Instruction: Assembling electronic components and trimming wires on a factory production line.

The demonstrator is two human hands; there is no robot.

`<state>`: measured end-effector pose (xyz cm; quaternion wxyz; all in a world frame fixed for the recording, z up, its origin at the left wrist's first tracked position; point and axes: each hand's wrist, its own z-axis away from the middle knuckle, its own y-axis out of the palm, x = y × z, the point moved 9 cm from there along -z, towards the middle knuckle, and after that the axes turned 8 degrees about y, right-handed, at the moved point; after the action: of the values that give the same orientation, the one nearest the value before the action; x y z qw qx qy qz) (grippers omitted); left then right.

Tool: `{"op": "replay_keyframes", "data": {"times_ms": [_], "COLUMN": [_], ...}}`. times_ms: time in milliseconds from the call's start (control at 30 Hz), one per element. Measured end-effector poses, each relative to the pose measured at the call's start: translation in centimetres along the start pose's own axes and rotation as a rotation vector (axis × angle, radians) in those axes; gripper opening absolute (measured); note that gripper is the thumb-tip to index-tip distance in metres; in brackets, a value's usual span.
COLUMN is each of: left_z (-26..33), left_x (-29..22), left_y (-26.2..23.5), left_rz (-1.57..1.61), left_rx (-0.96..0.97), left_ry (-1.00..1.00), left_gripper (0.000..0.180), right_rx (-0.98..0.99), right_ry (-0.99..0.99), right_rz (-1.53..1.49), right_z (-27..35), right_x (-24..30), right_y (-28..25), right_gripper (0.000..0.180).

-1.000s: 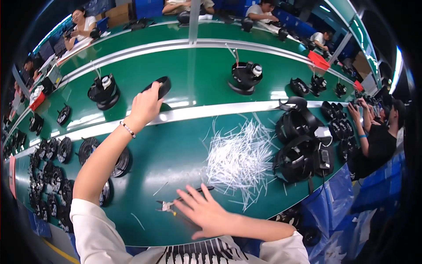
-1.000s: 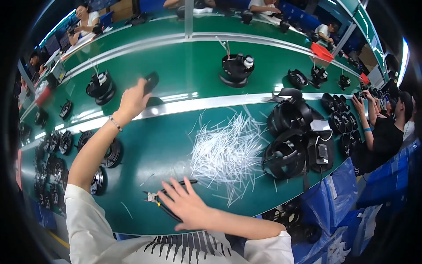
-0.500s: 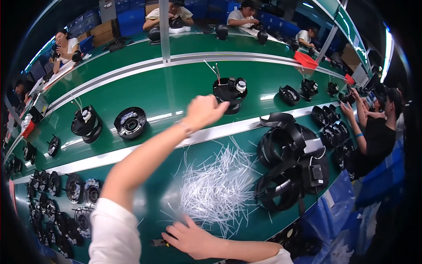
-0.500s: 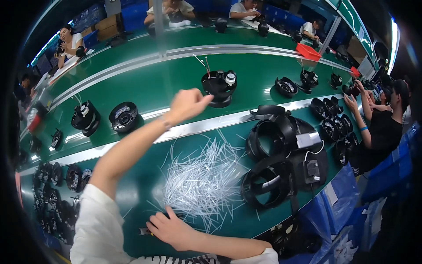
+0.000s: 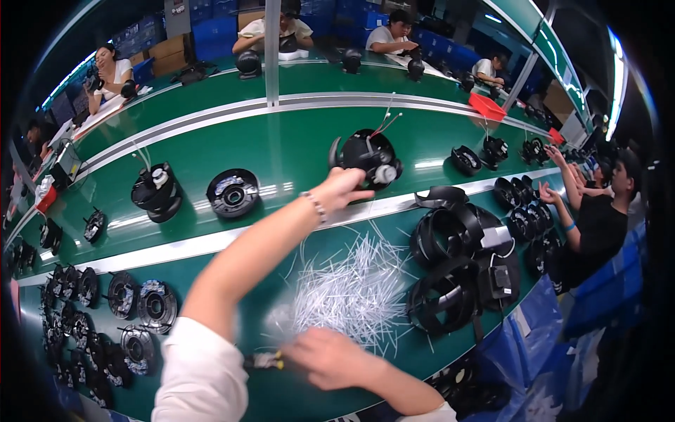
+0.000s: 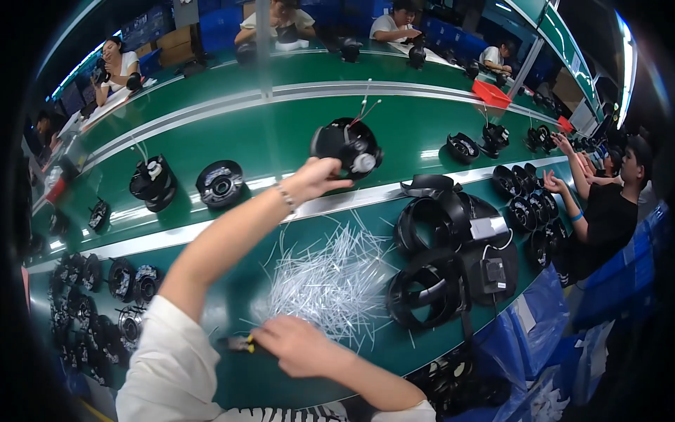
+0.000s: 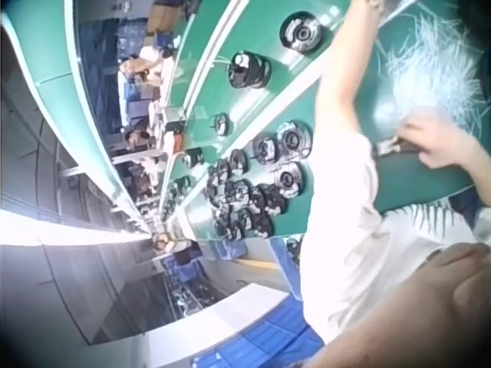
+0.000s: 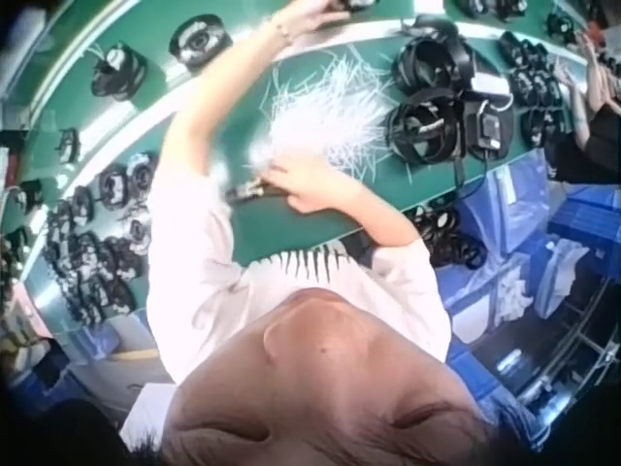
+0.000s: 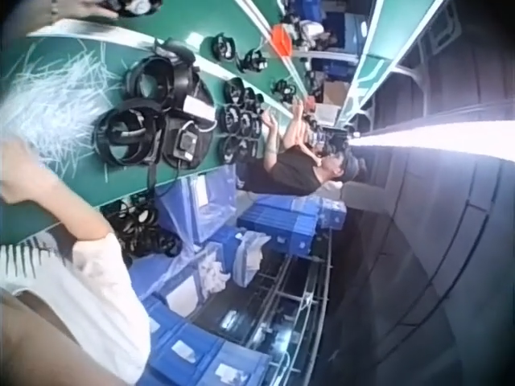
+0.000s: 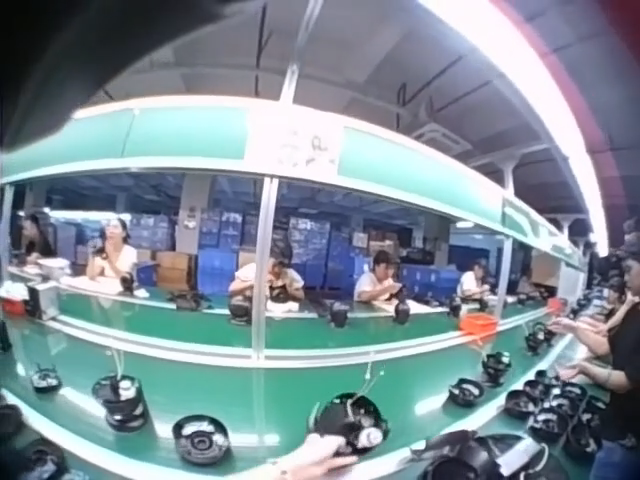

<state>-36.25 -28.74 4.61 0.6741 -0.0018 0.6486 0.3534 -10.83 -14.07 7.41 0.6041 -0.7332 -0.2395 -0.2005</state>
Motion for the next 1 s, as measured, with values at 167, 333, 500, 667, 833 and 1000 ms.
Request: {"op": "replay_keyframes", "data": {"times_ms": [167,333,500,667,833,1000], "left_z": [11.1,19.6,24.1,26.9,28.2,27.7], "left_x": [-5.8,-8.5,-9.1,-9.7,-9.9,-10.0], "left_y": [-8.0,-11.9,-12.2,-10.8,-10.1,-10.6], "left_rz": [-0.369,-0.471,-0.472,-0.501,-0.507,-0.512], "left_rx": [-0.003,0.013,0.033,0.09,0.108,0.036], "left_ry": [-0.093,-0.084,-0.051,-0.032,0.011,0.003], "left_gripper": [0.033,0.056,0.063,0.062,0.061,0.061], "right_rx": [-0.483,-0.694,-0.628,-0.626,-0.584,-0.565], "right_ry": [0.059,0.065,0.017,0.017,0.0,0.05], "right_rz": [0.147,0.66,0.797,0.83,0.89,0.821], "right_z": [2.4,0.1,-3.5,-3.9,-4.0,-2.5], "right_x": [-1.5,2.3,4.2,5.5,6.1,5.1], "right_y": [-9.8,-16.2,-14.8,-13.8,-12.9,-13.1], "right_gripper": [0.054,0.054,0.052,0.051,0.048,0.045]}}
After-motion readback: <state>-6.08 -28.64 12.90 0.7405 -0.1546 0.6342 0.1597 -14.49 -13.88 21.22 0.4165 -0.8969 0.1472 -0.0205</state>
